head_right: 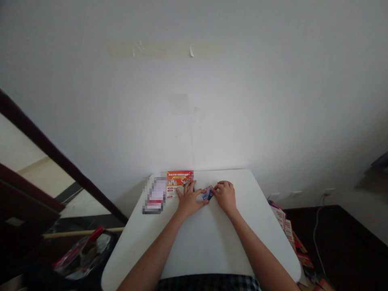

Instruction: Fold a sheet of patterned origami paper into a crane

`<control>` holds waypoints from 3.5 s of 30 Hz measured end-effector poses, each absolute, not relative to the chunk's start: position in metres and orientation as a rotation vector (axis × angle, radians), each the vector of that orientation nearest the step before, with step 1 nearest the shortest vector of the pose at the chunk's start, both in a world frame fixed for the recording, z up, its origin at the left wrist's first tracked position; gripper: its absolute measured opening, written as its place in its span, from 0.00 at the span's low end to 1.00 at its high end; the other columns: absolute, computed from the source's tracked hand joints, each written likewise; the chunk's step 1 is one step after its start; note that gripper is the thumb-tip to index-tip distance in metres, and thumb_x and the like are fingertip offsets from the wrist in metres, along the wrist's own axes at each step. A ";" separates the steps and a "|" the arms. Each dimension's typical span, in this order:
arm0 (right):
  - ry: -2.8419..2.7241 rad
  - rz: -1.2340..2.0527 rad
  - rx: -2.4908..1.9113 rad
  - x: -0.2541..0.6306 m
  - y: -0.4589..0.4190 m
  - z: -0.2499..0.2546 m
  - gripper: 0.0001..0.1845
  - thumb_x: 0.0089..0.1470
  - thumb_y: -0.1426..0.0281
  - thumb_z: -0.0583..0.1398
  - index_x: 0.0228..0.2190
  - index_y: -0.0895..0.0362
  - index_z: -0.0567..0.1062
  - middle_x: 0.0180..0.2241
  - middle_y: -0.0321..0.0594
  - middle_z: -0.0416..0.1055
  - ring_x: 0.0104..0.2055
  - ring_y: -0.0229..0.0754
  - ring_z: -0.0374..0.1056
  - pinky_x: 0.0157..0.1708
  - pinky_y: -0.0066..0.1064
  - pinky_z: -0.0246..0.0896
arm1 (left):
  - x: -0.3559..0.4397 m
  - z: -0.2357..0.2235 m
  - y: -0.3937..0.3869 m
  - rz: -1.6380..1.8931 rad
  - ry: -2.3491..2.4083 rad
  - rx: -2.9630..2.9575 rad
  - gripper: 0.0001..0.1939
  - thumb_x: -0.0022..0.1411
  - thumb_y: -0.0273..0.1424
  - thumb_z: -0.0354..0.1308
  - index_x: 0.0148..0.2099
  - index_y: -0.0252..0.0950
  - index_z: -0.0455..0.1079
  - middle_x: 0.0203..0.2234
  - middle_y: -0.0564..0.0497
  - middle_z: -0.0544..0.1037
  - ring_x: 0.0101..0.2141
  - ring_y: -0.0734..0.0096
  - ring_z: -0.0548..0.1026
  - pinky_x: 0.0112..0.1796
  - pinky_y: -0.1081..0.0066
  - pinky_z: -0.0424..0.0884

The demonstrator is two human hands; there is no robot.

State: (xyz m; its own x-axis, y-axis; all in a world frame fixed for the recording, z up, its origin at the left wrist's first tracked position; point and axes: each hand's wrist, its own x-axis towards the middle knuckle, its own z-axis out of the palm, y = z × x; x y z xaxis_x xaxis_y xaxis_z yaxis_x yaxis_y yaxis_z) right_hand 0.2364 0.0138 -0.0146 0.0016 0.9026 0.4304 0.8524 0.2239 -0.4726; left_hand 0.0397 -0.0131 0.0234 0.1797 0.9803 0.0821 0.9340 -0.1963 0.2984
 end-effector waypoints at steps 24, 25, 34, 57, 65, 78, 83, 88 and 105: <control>-1.811 0.059 -1.695 0.233 0.019 -0.004 0.08 0.54 0.59 0.64 0.29 0.48 0.81 0.44 0.43 0.71 0.53 0.54 0.59 0.48 0.44 0.57 | 0.050 0.024 -0.022 0.437 1.939 2.239 0.26 0.57 0.57 0.54 0.55 0.59 0.71 0.69 0.53 0.55 0.67 0.40 0.48 0.59 0.27 0.34; -1.816 0.054 -1.698 0.233 0.019 -0.004 0.08 0.54 0.59 0.64 0.29 0.48 0.81 0.44 0.43 0.71 0.53 0.54 0.58 0.48 0.44 0.57 | 0.050 0.024 -0.022 0.432 1.937 2.240 0.26 0.57 0.57 0.54 0.55 0.59 0.71 0.69 0.53 0.54 0.67 0.40 0.48 0.59 0.27 0.34; -1.822 0.072 -1.718 0.231 0.018 -0.003 0.08 0.55 0.59 0.64 0.30 0.48 0.80 0.45 0.43 0.70 0.55 0.55 0.58 0.49 0.45 0.56 | 0.050 0.022 -0.021 0.455 1.928 2.245 0.27 0.56 0.58 0.55 0.55 0.58 0.71 0.68 0.51 0.55 0.67 0.43 0.48 0.59 0.27 0.33; -1.810 0.158 -1.809 0.229 0.016 0.008 0.07 0.54 0.59 0.64 0.32 0.48 0.81 0.47 0.40 0.70 0.55 0.51 0.57 0.51 0.41 0.53 | 0.054 0.022 -0.019 0.467 1.980 2.235 0.22 0.59 0.55 0.54 0.53 0.58 0.73 0.68 0.54 0.57 0.66 0.44 0.50 0.59 0.27 0.37; -1.771 0.166 -1.796 0.228 0.016 0.004 0.07 0.54 0.60 0.65 0.31 0.48 0.81 0.47 0.40 0.70 0.55 0.51 0.58 0.51 0.41 0.53 | 0.054 0.019 -0.018 0.488 1.988 2.263 0.23 0.59 0.56 0.54 0.52 0.58 0.73 0.67 0.53 0.58 0.66 0.44 0.50 0.58 0.26 0.37; -1.760 0.189 -1.817 0.229 0.019 0.001 0.09 0.53 0.58 0.64 0.31 0.48 0.81 0.47 0.41 0.70 0.55 0.51 0.58 0.52 0.41 0.53 | 0.054 0.016 -0.018 0.543 1.975 2.279 0.22 0.59 0.55 0.55 0.53 0.57 0.73 0.66 0.52 0.60 0.66 0.45 0.52 0.59 0.27 0.36; -1.749 0.209 -1.823 0.229 0.021 0.000 0.09 0.53 0.58 0.65 0.31 0.48 0.81 0.47 0.41 0.70 0.55 0.51 0.57 0.53 0.42 0.52 | 0.055 0.016 -0.018 0.540 1.974 2.289 0.24 0.59 0.54 0.56 0.56 0.58 0.71 0.67 0.52 0.59 0.66 0.46 0.51 0.60 0.28 0.36; -1.751 0.231 -1.830 0.229 0.024 0.001 0.08 0.53 0.58 0.65 0.31 0.48 0.82 0.48 0.40 0.70 0.56 0.51 0.57 0.54 0.43 0.51 | 0.055 0.018 -0.017 0.533 1.943 2.302 0.25 0.60 0.53 0.56 0.60 0.63 0.66 0.67 0.54 0.58 0.67 0.46 0.50 0.60 0.29 0.35; -1.765 0.225 -1.823 0.228 0.025 0.002 0.09 0.54 0.58 0.64 0.32 0.48 0.81 0.48 0.41 0.69 0.57 0.52 0.56 0.54 0.44 0.50 | 0.056 0.021 -0.019 0.492 1.958 2.318 0.25 0.60 0.53 0.57 0.60 0.67 0.65 0.68 0.57 0.58 0.65 0.46 0.52 0.61 0.31 0.36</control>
